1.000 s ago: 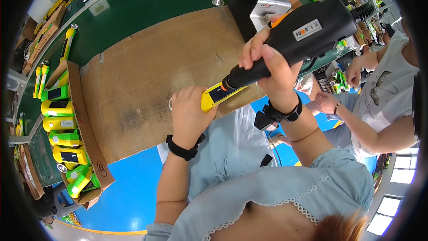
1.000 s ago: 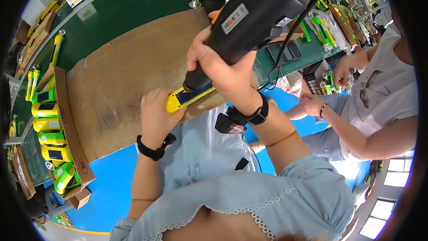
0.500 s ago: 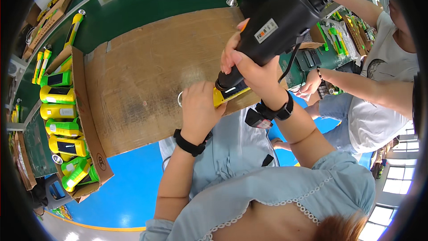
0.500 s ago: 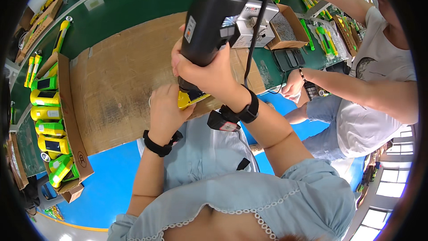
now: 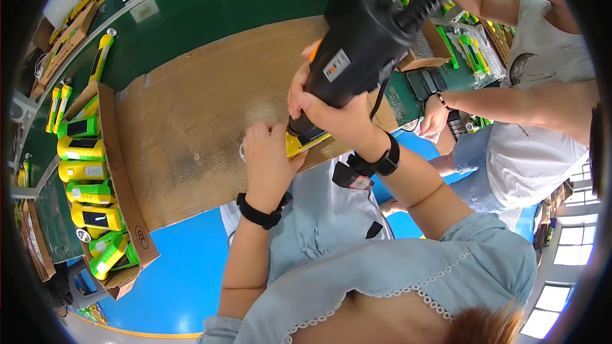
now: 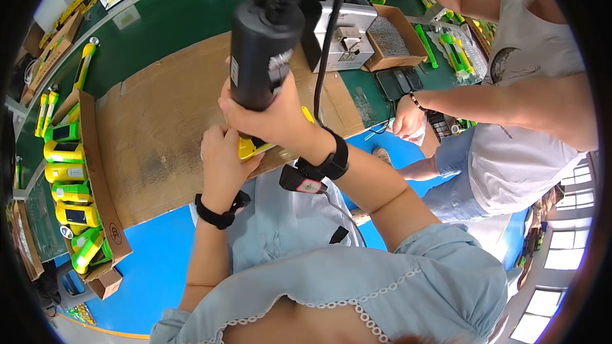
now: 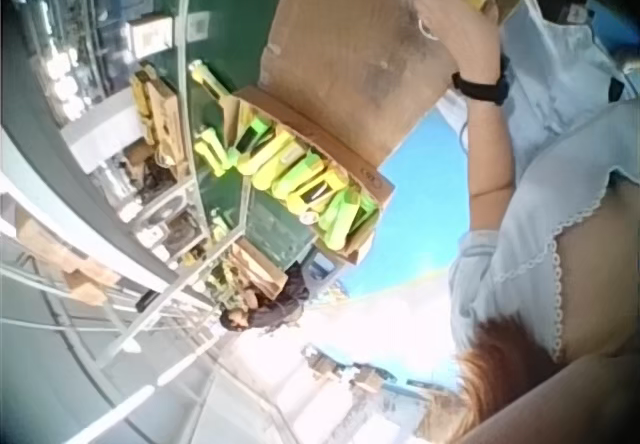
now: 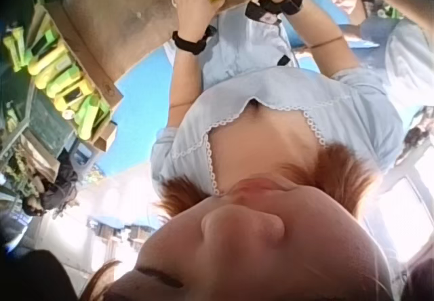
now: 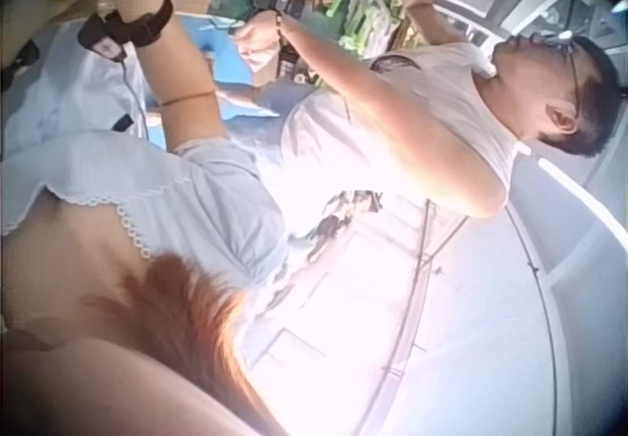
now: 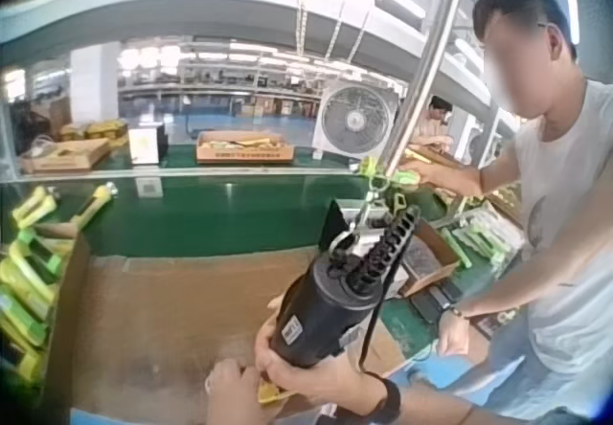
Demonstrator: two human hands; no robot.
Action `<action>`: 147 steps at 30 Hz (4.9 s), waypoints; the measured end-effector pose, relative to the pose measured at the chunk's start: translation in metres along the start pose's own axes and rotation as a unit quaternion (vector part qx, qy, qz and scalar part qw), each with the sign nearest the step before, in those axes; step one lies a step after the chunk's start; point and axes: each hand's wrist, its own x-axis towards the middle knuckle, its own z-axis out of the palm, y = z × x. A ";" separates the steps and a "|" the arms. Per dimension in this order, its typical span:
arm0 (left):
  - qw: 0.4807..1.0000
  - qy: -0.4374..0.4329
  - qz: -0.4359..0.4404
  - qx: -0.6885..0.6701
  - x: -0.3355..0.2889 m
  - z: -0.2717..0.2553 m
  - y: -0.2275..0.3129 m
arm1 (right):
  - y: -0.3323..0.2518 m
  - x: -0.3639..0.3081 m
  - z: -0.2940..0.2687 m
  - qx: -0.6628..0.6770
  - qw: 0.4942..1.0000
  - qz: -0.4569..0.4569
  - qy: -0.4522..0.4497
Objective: The worker uses a power screwdriver to assemble components of yellow and green hand-held flashlights.
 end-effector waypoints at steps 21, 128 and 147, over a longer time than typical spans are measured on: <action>0.998 -0.022 -0.057 0.001 -0.003 0.012 0.036 | -0.057 0.057 -0.166 -0.232 0.889 -0.229 0.322; 0.948 0.082 -0.168 0.258 0.323 0.061 -0.121 | 0.070 -0.093 -0.088 -0.386 0.879 -0.013 0.278; 0.609 0.008 -0.684 0.402 0.254 -0.293 -0.483 | 0.160 -0.113 -0.109 -0.395 0.907 0.034 0.144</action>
